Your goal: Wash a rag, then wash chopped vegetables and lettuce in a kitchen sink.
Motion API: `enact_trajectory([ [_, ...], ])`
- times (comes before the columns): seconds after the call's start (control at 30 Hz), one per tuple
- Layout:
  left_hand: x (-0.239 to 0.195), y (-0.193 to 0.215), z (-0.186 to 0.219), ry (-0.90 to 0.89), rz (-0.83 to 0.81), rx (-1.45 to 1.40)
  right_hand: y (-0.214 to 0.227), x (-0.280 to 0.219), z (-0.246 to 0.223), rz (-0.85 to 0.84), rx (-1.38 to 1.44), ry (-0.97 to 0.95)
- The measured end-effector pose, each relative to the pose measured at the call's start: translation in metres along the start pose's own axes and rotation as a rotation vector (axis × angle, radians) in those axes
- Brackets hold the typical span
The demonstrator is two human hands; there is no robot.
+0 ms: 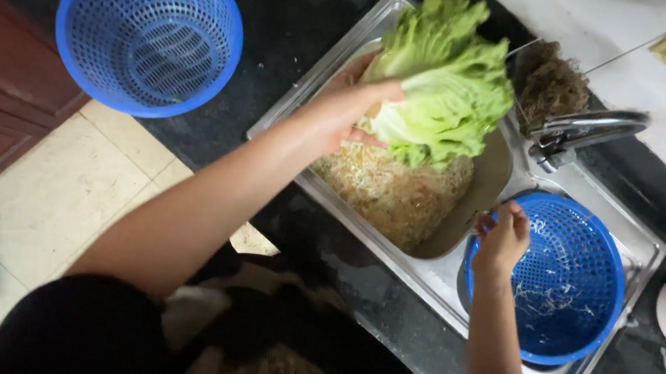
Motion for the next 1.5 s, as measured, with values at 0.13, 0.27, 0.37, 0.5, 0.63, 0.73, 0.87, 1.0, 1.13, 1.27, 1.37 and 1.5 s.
enact_trajectory([
  [0.13,-0.004,-0.004,-0.01,-0.114,0.105,-0.091,-0.082,-0.071,0.01,-0.301,0.205,-0.252],
  [0.27,0.026,0.01,-0.148,0.171,0.205,-0.148,-0.188,-0.164,0.022,-0.595,0.393,-0.76],
  [0.37,0.021,0.014,-0.224,0.248,0.269,-0.213,-0.205,-0.151,0.066,-0.83,0.429,-0.846],
  [0.5,0.001,0.004,-0.151,0.181,0.277,-0.085,-0.214,-0.153,0.041,-0.687,0.293,-0.817],
  [0.63,0.0,-0.028,-0.068,-0.184,0.105,0.054,-0.21,-0.13,-0.014,-0.607,0.336,-0.476],
  [0.73,0.01,-0.04,-0.052,-0.348,0.027,0.056,-0.219,-0.129,-0.046,-0.618,0.429,-0.363],
  [0.87,0.027,-0.019,-0.118,-0.158,0.099,0.097,-0.214,-0.144,-0.011,-0.288,0.242,-0.573],
  [1.0,-0.002,0.01,-0.183,0.214,0.257,-0.071,-0.186,-0.127,0.089,-0.134,0.128,-0.818],
  [1.13,0.005,0.014,-0.161,0.153,0.183,-0.029,-0.224,-0.173,0.035,-0.224,0.208,-0.802],
  [1.27,0.013,-0.005,-0.087,-0.191,-0.061,0.119,-0.224,-0.144,-0.025,-0.3,0.308,-0.337],
  [1.37,0.009,-0.016,-0.059,-0.504,-0.221,0.117,-0.231,-0.137,-0.047,-0.414,0.409,-0.172],
  [1.5,-0.024,0.031,-0.089,-0.133,-0.259,-0.106,-0.213,-0.096,0.028,-0.399,0.445,-0.199],
])
Point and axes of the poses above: each hand's wrist, its own x-axis towards the middle knuckle, its own y-axis out of the back of the hand, z = x × y, the point moved 8 cm from there along x, towards the middle knuckle, and after that the axes turned 11 degrees about -y, right-handed, at the moved point
